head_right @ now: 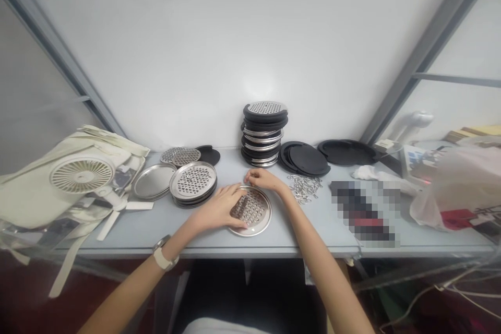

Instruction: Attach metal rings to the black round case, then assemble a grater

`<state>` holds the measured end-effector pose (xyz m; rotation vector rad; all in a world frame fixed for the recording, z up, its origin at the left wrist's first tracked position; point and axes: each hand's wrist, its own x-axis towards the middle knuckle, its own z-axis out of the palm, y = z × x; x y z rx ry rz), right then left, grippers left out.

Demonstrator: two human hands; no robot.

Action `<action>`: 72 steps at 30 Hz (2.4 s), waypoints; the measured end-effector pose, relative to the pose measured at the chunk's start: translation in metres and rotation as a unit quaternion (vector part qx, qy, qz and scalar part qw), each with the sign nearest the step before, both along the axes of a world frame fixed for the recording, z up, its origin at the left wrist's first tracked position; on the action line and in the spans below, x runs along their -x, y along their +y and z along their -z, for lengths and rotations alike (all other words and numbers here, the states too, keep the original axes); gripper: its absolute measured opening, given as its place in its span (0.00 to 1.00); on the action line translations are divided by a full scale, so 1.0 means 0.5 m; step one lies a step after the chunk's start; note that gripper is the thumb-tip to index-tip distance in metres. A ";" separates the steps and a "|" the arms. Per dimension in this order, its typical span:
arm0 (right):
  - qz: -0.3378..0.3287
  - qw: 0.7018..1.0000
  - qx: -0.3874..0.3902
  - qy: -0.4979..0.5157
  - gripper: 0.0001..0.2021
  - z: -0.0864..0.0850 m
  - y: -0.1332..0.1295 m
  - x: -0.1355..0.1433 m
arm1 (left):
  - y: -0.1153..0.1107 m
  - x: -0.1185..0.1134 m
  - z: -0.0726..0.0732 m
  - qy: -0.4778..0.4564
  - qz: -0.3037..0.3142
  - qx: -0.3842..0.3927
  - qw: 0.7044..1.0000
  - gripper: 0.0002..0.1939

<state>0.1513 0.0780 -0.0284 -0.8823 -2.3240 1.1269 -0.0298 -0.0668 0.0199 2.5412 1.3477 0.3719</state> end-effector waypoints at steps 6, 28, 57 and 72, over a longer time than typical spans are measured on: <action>0.002 1.000 0.002 -0.004 0.11 0.005 0.003 0.000 | -0.031 0.004 -0.007 -0.003 0.029 -0.011 1.000 0.14; 0.007 1.000 -0.005 -0.010 0.11 0.004 0.002 0.000 | -0.029 0.002 -0.011 0.014 0.065 -0.033 0.997 0.08; -0.006 1.000 0.008 -0.011 0.12 -0.009 -0.009 0.000 | 0.003 0.011 -0.031 -0.019 0.107 0.038 0.993 0.12; -0.089 0.994 0.058 -0.011 0.16 -0.022 -0.014 -0.006 | -0.003 0.010 -0.024 -0.025 0.108 0.056 0.992 0.13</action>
